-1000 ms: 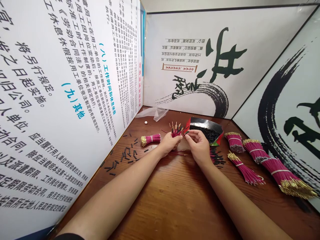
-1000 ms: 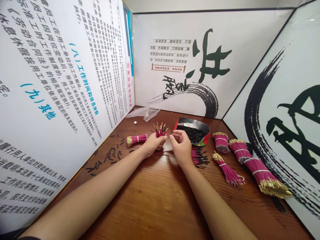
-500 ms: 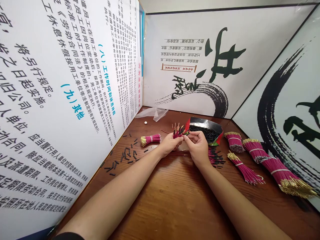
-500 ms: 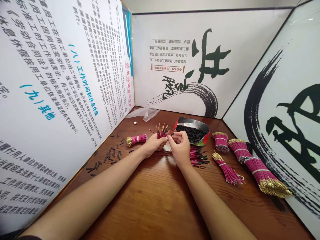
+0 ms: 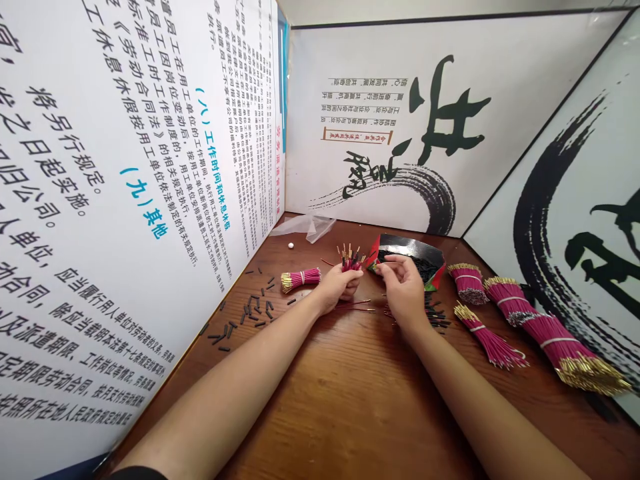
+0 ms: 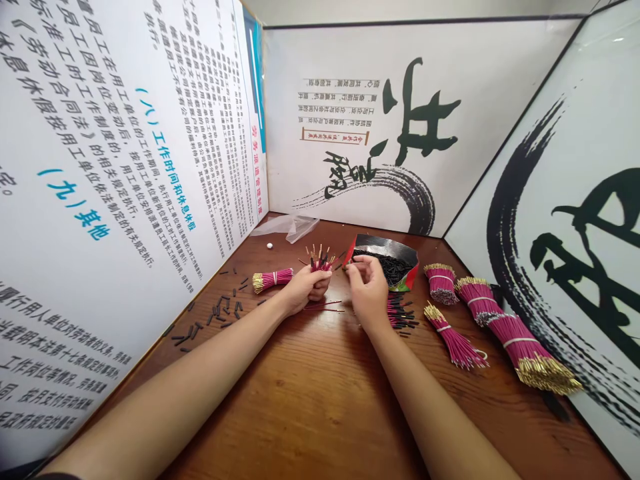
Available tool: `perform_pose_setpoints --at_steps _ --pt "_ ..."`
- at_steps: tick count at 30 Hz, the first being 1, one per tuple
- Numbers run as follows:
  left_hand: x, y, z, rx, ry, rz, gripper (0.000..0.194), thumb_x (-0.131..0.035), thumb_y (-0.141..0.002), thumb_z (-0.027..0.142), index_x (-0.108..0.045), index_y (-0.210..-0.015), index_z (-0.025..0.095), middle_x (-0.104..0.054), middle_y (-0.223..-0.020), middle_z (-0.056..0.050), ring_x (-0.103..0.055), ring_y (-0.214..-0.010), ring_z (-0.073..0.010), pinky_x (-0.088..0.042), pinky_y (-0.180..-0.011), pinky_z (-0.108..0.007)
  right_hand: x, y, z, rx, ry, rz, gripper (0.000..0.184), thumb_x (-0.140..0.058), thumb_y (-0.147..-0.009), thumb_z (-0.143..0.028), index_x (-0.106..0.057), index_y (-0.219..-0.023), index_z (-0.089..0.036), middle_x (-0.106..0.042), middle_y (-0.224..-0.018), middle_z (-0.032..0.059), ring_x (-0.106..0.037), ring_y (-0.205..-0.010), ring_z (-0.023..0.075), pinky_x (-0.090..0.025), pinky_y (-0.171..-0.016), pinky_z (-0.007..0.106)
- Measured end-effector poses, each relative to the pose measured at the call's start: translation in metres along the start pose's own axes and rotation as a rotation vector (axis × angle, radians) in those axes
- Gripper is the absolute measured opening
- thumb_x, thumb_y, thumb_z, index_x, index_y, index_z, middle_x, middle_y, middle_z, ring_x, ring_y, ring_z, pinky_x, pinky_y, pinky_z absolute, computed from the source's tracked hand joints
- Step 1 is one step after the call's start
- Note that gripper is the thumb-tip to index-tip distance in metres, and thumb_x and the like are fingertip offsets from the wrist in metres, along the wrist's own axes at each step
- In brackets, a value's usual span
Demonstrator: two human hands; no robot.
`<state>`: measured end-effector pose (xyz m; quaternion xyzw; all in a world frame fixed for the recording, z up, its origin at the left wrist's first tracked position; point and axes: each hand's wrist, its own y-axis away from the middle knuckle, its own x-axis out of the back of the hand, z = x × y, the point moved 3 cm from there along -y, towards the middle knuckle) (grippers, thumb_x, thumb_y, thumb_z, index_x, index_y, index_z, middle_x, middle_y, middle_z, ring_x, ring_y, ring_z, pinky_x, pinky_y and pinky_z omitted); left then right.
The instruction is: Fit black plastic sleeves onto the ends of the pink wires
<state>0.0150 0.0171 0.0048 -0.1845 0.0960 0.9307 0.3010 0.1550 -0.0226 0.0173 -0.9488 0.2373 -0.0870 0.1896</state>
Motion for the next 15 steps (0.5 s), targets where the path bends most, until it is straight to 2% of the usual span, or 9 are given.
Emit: perform_pose_setpoints --at_steps 3,6,8,11,15 --pt "0.003 -0.004 -0.002 0.0 0.037 -0.018 0.027 -0.061 -0.076 0.032 -0.037 -0.073 0.02 -0.029 -0.053 0.011 -0.017 -0.038 -0.0026 -0.008 -0.038 -0.017 0.022 -0.013 0.0 0.063 0.357 0.094 0.02 -0.048 -0.084 -0.03 -0.06 -0.097 -0.021 -0.069 -0.088 0.006 -0.062 -0.085 0.0226 -0.044 -0.083 0.039" --pt "0.005 -0.006 -0.003 -0.001 0.062 0.003 0.019 -0.053 -0.079 0.031 -0.039 -0.072 0.02 -0.028 -0.051 0.01 -0.016 -0.036 -0.0032 -0.009 -0.037 -0.017 0.03 -0.017 0.003 0.083 0.86 -0.024 0.028 -0.041 -0.085 -0.021 -0.066 -0.099 -0.02 -0.072 -0.098 0.0095 -0.057 -0.097 0.0273 -0.035 -0.085 0.042" --pt "0.006 -0.007 -0.002 0.0 0.074 0.016 0.014 -0.049 -0.079 0.028 -0.04 -0.072 0.02 -0.028 -0.05 0.01 -0.015 -0.036 -0.0037 -0.009 -0.036 -0.017 0.028 -0.014 0.006 0.107 1.103 -0.129 0.033 -0.039 -0.087 -0.02 -0.07 -0.1 -0.019 -0.072 -0.102 0.0111 -0.055 -0.1 0.0289 -0.03 -0.085 0.044" --pt "0.005 -0.006 -0.001 -0.004 0.075 -0.001 0.015 -0.043 -0.08 0.026 -0.036 -0.067 0.02 -0.026 -0.049 0.009 -0.014 -0.035 -0.0043 -0.009 -0.036 -0.018 0.023 -0.008 0.009 0.141 1.272 -0.238 0.035 -0.04 -0.089 -0.02 -0.073 -0.1 -0.02 -0.073 -0.103 0.0109 -0.056 -0.098 0.0287 -0.027 -0.084 0.044" --pt "0.004 -0.006 0.0 -0.004 0.079 -0.012 0.016 -0.04 -0.08 0.026 -0.035 -0.066 0.021 -0.025 -0.048 0.009 -0.013 -0.035 -0.0046 -0.008 -0.036 -0.018 0.02 -0.007 0.011 0.149 1.34 -0.291 0.034 -0.042 -0.091 -0.024 -0.075 -0.098 -0.022 -0.073 -0.101 0.0106 -0.057 -0.094 0.0283 -0.026 -0.082 0.044"
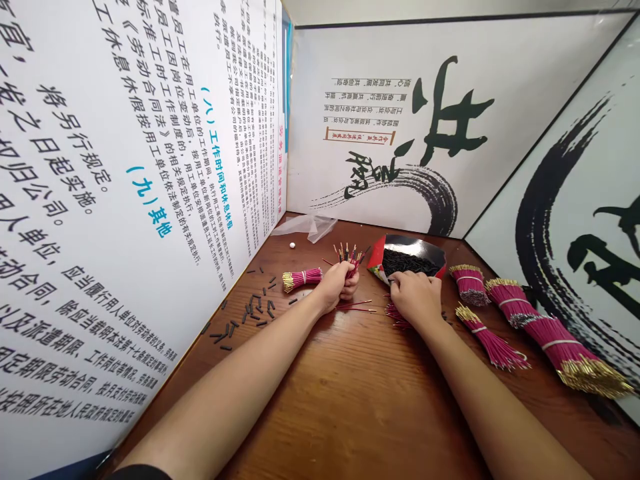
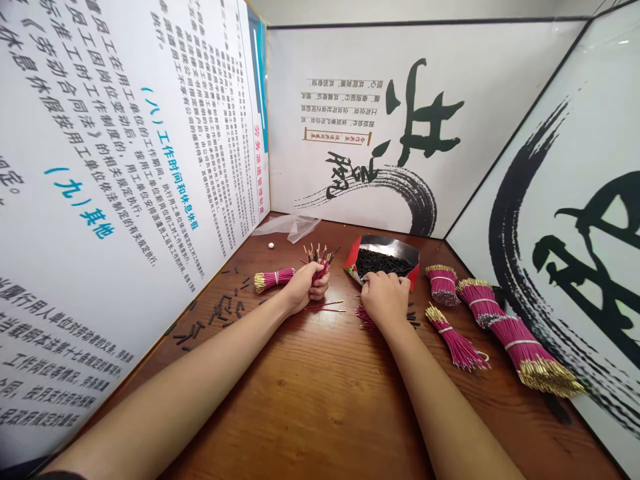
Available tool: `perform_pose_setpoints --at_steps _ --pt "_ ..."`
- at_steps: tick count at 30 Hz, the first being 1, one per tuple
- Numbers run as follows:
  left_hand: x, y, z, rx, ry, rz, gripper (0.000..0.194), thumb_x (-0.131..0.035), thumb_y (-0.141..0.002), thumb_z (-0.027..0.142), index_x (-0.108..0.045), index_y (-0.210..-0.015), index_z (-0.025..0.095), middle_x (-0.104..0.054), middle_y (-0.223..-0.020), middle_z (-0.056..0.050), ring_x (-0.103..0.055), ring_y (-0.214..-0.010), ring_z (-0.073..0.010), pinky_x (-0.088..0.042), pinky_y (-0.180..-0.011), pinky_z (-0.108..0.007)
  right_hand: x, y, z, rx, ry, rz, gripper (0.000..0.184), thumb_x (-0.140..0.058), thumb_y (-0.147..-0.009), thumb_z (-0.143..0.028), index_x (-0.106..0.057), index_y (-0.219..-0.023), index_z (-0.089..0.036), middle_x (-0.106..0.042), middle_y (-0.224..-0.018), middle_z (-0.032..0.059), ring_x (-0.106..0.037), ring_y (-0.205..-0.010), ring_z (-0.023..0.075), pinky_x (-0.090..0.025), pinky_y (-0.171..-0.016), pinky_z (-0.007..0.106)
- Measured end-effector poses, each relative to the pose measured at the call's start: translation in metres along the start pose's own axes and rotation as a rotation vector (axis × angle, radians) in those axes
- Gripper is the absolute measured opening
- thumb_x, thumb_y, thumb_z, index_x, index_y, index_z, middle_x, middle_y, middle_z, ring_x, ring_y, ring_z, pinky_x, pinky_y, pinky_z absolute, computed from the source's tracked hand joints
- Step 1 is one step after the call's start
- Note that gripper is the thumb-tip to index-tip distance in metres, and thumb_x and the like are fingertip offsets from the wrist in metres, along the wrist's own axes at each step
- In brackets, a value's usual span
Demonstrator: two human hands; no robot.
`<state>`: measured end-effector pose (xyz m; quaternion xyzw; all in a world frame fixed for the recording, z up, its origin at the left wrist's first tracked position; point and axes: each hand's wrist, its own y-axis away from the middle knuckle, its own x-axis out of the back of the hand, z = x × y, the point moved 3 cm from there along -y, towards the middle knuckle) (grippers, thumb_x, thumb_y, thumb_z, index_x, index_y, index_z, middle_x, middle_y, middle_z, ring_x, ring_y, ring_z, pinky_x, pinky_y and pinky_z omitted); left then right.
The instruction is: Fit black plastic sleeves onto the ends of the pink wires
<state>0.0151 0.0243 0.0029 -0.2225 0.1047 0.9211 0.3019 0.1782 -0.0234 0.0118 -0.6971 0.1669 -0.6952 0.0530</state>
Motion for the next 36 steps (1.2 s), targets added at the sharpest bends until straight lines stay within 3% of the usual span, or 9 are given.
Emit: perform_pose_setpoints --at_steps 16,26,36 --pt "0.003 -0.0004 -0.0029 -0.025 -0.028 -0.017 0.03 -0.045 -0.082 0.028 -0.031 -0.056 0.02 -0.026 -0.048 0.007 -0.018 -0.036 -0.0032 -0.009 -0.037 -0.019 0.0 -0.0007 -0.0003 0.027 0.037 -0.012 0.027 -0.045 -0.091 -0.025 -0.072 -0.091 -0.021 -0.073 -0.097 0.0085 -0.059 -0.093 0.0273 -0.026 -0.081 0.041" --pt "-0.0037 0.0022 0.0001 -0.011 -0.046 0.083 0.013 -0.047 -0.079 0.024 -0.038 -0.071 0.02 -0.031 -0.049 0.009 -0.019 -0.034 -0.0036 -0.009 -0.036 -0.017 0.0015 -0.001 -0.0013 0.05 0.017 -0.021 0.028 -0.044 -0.091 -0.021 -0.071 -0.097 -0.021 -0.074 -0.098 0.0077 -0.061 -0.095 0.0253 -0.026 -0.081 0.039" --pt "-0.0003 0.0003 -0.0019 0.007 -0.049 0.03 0.018 -0.045 -0.074 0.026 -0.03 -0.064 0.021 -0.026 -0.049 0.009 -0.016 -0.035 -0.0032 -0.008 -0.036 -0.019 0.0061 -0.0007 -0.0033 0.052 0.061 -0.082 0.026 -0.046 -0.09 -0.02 -0.072 -0.094 -0.021 -0.074 -0.096 0.0071 -0.062 -0.094 0.0248 -0.025 -0.078 0.037"
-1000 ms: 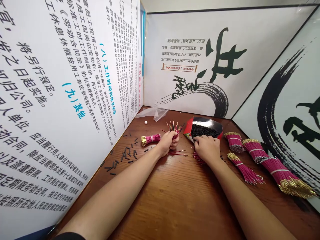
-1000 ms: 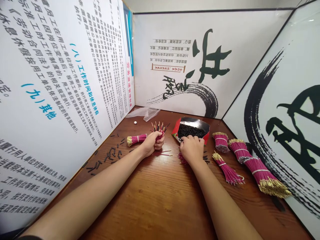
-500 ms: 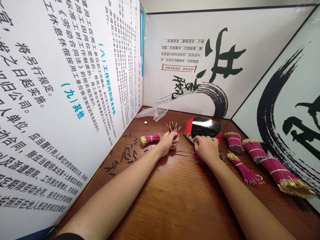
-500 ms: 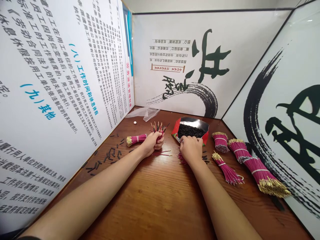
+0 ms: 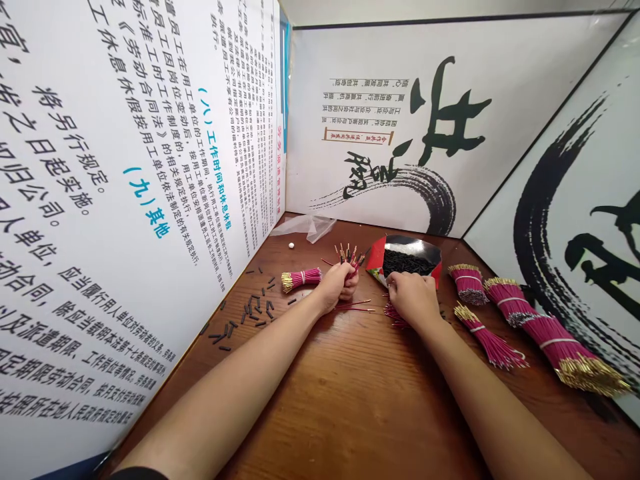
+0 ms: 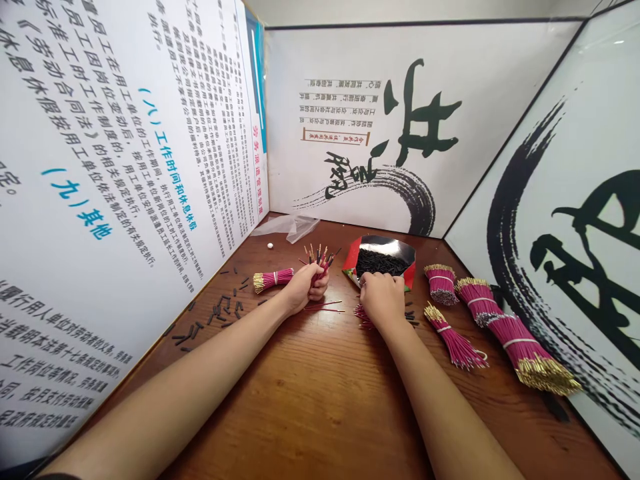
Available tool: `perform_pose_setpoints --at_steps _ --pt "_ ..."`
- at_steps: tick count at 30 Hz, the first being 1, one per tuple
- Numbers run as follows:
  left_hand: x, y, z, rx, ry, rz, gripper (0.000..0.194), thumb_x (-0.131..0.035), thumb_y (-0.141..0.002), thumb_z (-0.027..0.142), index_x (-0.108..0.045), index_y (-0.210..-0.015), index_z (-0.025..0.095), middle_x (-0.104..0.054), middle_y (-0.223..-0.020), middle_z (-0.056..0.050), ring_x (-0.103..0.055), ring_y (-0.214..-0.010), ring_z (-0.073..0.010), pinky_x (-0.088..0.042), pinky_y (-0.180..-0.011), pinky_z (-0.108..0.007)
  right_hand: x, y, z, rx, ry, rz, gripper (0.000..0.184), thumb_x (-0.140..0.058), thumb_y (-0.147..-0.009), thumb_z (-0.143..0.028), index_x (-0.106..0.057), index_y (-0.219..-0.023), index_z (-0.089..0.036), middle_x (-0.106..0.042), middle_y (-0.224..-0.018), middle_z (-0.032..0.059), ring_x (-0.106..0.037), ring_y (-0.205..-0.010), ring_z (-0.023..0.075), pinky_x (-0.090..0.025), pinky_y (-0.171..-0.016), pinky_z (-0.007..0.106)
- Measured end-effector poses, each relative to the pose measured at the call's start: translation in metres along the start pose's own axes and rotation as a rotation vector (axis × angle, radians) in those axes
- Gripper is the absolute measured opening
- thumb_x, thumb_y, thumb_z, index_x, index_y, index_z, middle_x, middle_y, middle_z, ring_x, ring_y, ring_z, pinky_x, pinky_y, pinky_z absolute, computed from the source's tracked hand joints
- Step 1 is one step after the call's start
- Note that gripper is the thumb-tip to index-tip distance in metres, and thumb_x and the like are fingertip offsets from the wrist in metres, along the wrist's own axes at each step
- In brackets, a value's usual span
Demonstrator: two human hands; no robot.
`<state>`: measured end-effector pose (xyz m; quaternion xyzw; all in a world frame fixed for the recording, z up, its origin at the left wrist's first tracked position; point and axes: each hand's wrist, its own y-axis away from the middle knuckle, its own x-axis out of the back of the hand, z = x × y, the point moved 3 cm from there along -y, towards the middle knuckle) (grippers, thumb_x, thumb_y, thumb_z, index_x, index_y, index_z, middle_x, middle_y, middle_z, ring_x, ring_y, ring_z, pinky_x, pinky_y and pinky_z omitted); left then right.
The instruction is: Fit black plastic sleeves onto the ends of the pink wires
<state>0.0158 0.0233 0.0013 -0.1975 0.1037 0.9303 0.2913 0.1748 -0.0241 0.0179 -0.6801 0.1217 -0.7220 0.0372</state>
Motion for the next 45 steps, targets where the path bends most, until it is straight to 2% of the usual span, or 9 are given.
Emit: perform_pose_setpoints --at_steps 6,14,28,37,45 --pt "-0.0051 0.0044 0.003 -0.032 -0.069 0.055 0.024 -0.052 -0.065 0.019 -0.028 -0.066 0.022 -0.026 -0.052 0.011 -0.016 -0.037 -0.0018 -0.008 -0.038 -0.018 -0.0009 0.0001 -0.0002 0.002 -0.012 0.014 0.025 -0.047 -0.09 -0.02 -0.071 -0.093 -0.021 -0.074 -0.095 0.0071 -0.063 -0.093 0.0236 -0.025 -0.077 0.037" --pt "-0.0049 0.0024 0.0012 -0.03 -0.09 0.06 0.021 -0.047 -0.075 0.022 -0.029 -0.063 0.021 -0.023 -0.05 0.01 -0.014 -0.037 -0.0024 -0.007 -0.038 -0.018 -0.0029 -0.0005 0.001 0.004 -0.025 0.031 0.024 -0.048 -0.089 -0.019 -0.071 -0.092 -0.021 -0.073 -0.095 0.0065 -0.063 -0.092 0.0223 -0.025 -0.077 0.036" --pt "-0.0014 -0.0012 -0.0019 -0.021 -0.155 0.054 0.025 -0.043 -0.076 0.02 -0.031 -0.054 0.02 -0.023 -0.045 0.008 -0.016 -0.036 -0.0029 -0.008 -0.038 -0.019 -0.0008 -0.001 0.0013 -0.001 -0.039 0.004 0.026 -0.045 -0.091 -0.02 -0.071 -0.094 -0.02 -0.074 -0.094 0.0061 -0.064 -0.091 0.0215 -0.025 -0.078 0.036" --pt "-0.0003 -0.0019 -0.0024 -0.015 -0.124 0.026 0.023 -0.043 -0.077 0.022 -0.033 -0.056 0.02 -0.029 -0.047 0.007 -0.016 -0.036 -0.0028 -0.007 -0.038 -0.02 0.0012 0.0002 0.0003 -0.015 -0.013 -0.003 0.027 -0.045 -0.092 -0.022 -0.072 -0.093 -0.021 -0.074 -0.097 0.007 -0.063 -0.093 0.0223 -0.025 -0.08 0.037" --pt "-0.0048 0.0015 0.0 -0.019 -0.157 0.068 0.024 -0.05 -0.076 0.023 -0.033 -0.06 0.021 -0.029 -0.046 0.009 -0.016 -0.036 -0.002 -0.009 -0.037 -0.019 0.0015 -0.0002 -0.0003 0.009 0.016 -0.031 0.026 -0.046 -0.09 -0.02 -0.072 -0.092 -0.019 -0.073 -0.095 0.0099 -0.063 -0.09 0.0243 -0.026 -0.075 0.037"
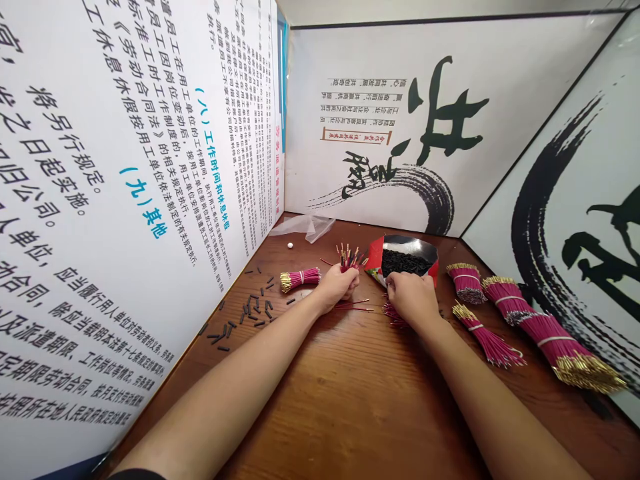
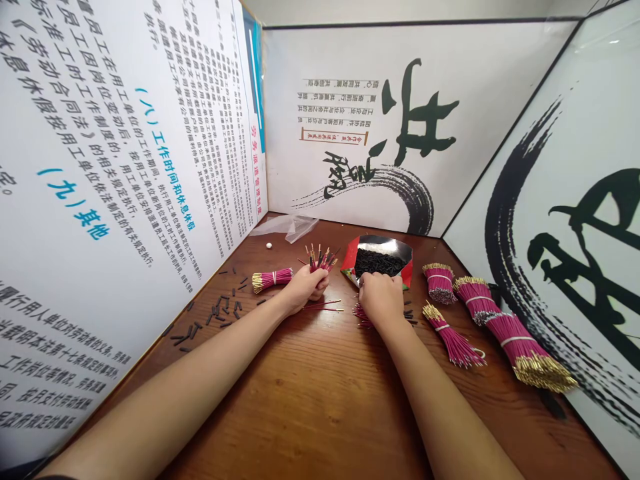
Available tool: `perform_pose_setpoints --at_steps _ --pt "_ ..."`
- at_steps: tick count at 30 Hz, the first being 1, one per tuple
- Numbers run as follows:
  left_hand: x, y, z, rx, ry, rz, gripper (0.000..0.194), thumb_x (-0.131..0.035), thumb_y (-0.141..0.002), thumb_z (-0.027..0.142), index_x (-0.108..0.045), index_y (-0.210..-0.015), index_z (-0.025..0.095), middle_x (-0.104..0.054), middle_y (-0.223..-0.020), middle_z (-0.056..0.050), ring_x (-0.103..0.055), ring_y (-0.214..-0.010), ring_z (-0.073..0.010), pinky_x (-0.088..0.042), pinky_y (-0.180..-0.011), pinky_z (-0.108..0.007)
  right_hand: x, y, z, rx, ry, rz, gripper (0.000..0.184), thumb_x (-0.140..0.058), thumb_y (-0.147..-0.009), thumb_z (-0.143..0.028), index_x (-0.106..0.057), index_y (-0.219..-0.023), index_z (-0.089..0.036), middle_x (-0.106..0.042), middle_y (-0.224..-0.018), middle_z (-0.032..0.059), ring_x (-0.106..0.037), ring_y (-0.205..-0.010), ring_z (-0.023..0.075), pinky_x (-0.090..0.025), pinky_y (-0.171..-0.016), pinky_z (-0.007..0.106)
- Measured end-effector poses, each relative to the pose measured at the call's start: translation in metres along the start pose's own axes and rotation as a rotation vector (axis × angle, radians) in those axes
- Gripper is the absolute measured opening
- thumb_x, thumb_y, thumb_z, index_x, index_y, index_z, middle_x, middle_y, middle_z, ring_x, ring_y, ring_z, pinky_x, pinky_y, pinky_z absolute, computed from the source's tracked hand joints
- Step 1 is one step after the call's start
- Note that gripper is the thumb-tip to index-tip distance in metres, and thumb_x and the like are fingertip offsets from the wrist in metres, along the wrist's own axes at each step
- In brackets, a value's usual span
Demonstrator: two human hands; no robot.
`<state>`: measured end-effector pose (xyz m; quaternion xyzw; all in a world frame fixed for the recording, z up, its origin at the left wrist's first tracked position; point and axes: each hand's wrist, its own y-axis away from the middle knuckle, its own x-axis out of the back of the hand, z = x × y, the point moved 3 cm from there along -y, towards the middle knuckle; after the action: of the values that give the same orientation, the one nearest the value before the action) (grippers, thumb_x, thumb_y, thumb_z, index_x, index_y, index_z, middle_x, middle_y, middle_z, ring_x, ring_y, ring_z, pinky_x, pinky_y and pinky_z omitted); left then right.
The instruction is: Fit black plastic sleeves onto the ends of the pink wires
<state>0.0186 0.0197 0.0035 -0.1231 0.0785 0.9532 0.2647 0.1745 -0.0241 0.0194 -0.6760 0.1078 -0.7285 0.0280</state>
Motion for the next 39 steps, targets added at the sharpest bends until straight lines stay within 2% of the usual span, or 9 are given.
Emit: perform_pose_setpoints --at_steps 3,6,8,11,15,18,24,39 --pt "-0.001 0.001 0.001 -0.022 0.014 0.005 0.027 -0.056 -0.076 0.025 -0.032 -0.065 0.021 -0.031 -0.049 0.01 -0.017 -0.037 -0.0016 -0.01 -0.038 -0.018 -0.002 -0.001 0.002 0.001 -0.048 0.066 0.024 -0.047 -0.089 -0.02 -0.07 -0.095 -0.017 -0.072 -0.095 0.0102 -0.062 -0.089 0.0235 -0.027 -0.075 0.035" --pt "-0.001 0.002 0.0 -0.031 0.036 -0.006 0.029 -0.061 -0.075 0.029 -0.034 -0.07 0.021 -0.032 -0.051 0.011 -0.017 -0.038 -0.0014 -0.01 -0.038 -0.017 0.0 -0.001 0.005 0.0 -0.183 0.215 0.022 -0.046 -0.087 -0.019 -0.066 -0.096 -0.017 -0.069 -0.094 0.0095 -0.06 -0.087 0.0224 -0.031 -0.076 0.034" --pt "-0.001 0.002 0.0 -0.037 0.044 -0.015 0.029 -0.064 -0.074 0.03 -0.036 -0.073 0.021 -0.032 -0.052 0.011 -0.017 -0.038 -0.0014 -0.01 -0.038 -0.017 0.003 0.0 0.005 0.012 -0.38 0.324 0.02 -0.046 -0.085 -0.019 -0.064 -0.092 -0.017 -0.067 -0.091 0.0083 -0.059 -0.083 0.0203 -0.036 -0.076 0.032" --pt "-0.001 0.002 0.001 -0.041 0.048 -0.024 0.029 -0.064 -0.074 0.028 -0.037 -0.074 0.021 -0.032 -0.053 0.011 -0.017 -0.038 -0.0013 -0.009 -0.038 -0.017 0.006 -0.001 0.002 -0.003 -0.804 0.424 0.014 -0.049 -0.082 -0.024 -0.061 -0.087 -0.019 -0.064 -0.084 0.0049 -0.057 -0.075 0.0173 -0.042 -0.073 0.03" --pt "-0.002 0.004 0.001 -0.034 0.041 -0.05 0.031 -0.066 -0.075 0.028 -0.036 -0.074 0.021 -0.029 -0.052 0.011 -0.017 -0.039 -0.0014 -0.009 -0.038 -0.018 0.001 -0.005 -0.007 -0.184 -1.39 0.402 0.019 -0.06 -0.074 -0.036 -0.059 -0.083 -0.02 -0.062 -0.076 0.001 -0.056 -0.067 0.0146 -0.044 -0.064 0.028" --pt "-0.004 0.006 0.003 -0.031 0.021 -0.059 0.034 -0.068 -0.076 0.03 -0.036 -0.074 0.021 -0.028 -0.052 0.011 -0.018 -0.039 -0.0014 -0.01 -0.039 -0.018 -0.002 -0.007 -0.013 -0.276 -1.605 0.343 0.026 -0.067 -0.067 -0.039 -0.059 -0.082 -0.019 -0.059 -0.069 -0.0019 -0.054 -0.061 0.0125 -0.042 -0.055 0.025" --pt "-0.006 0.006 0.003 -0.027 -0.023 -0.044 0.033 -0.068 -0.078 0.032 -0.037 -0.073 0.02 -0.031 -0.051 0.011 -0.019 -0.039 -0.0016 -0.011 -0.039 -0.019 -0.004 -0.005 -0.016 -0.32 -1.728 0.338 0.026 -0.071 -0.063 -0.035 -0.06 -0.081 -0.019 -0.06 -0.069 -0.0022 -0.058 -0.062 0.0112 -0.045 -0.053 0.023" --pt "-0.005 0.006 0.001 -0.037 -0.055 -0.032 0.031 -0.066 -0.079 0.031 -0.038 -0.072 0.02 -0.032 -0.052 0.01 -0.021 -0.04 -0.0023 -0.013 -0.039 -0.019 0.007 0.0 -0.018 -0.211 -1.584 0.452 0.018 -0.066 -0.072 -0.033 -0.06 -0.083 -0.019 -0.06 -0.071 -0.0016 -0.059 -0.066 0.0124 -0.047 -0.056 0.024"
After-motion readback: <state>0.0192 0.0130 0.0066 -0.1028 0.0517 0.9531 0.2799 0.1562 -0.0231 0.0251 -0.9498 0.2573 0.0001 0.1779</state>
